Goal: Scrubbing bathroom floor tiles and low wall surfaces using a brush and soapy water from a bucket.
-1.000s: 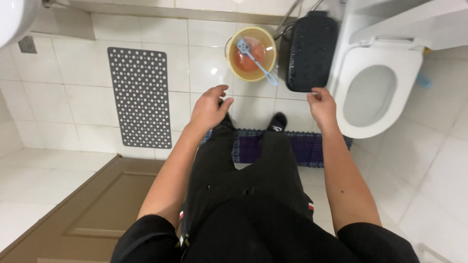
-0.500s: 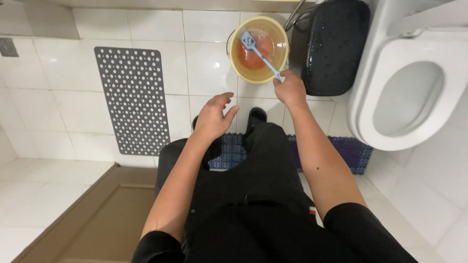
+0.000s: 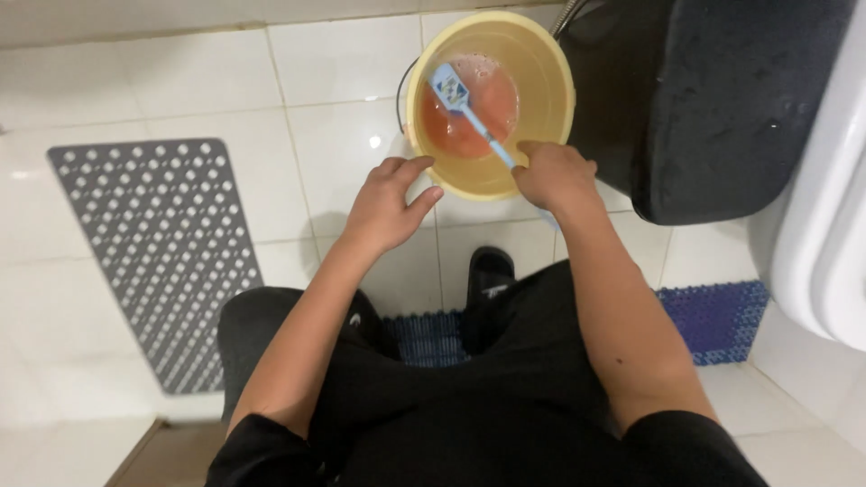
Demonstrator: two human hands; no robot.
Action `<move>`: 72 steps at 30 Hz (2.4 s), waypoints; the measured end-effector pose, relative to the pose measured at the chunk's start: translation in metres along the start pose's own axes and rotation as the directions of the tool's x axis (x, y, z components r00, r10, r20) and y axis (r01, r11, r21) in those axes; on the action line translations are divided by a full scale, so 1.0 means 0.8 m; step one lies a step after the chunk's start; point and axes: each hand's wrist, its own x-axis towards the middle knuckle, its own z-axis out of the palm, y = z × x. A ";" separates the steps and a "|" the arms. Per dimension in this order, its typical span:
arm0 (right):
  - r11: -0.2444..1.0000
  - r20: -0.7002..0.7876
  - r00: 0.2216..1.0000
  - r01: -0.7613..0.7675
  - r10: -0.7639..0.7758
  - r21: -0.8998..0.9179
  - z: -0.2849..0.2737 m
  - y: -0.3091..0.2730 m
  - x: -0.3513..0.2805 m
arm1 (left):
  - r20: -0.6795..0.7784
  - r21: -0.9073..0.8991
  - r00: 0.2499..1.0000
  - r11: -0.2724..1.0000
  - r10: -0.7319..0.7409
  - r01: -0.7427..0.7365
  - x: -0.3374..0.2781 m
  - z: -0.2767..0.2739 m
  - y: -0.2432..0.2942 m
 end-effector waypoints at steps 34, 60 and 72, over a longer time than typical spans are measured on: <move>0.850 -0.110 0.870 0.430 -0.480 -0.306 0.075 -0.137 -0.031 | -0.321 -0.017 0.915 0.968 -0.242 0.250 -0.016 -0.073 -0.218; 0.943 -0.096 0.959 0.281 -0.267 0.180 0.034 -0.120 -0.099 | -0.283 -0.062 0.877 0.920 -0.389 0.388 0.016 -0.081 -0.200; 0.736 -0.456 0.825 0.531 -0.335 0.420 -0.036 -0.040 -0.168 | -0.185 -0.022 0.894 0.911 -0.408 0.412 0.010 -0.091 -0.183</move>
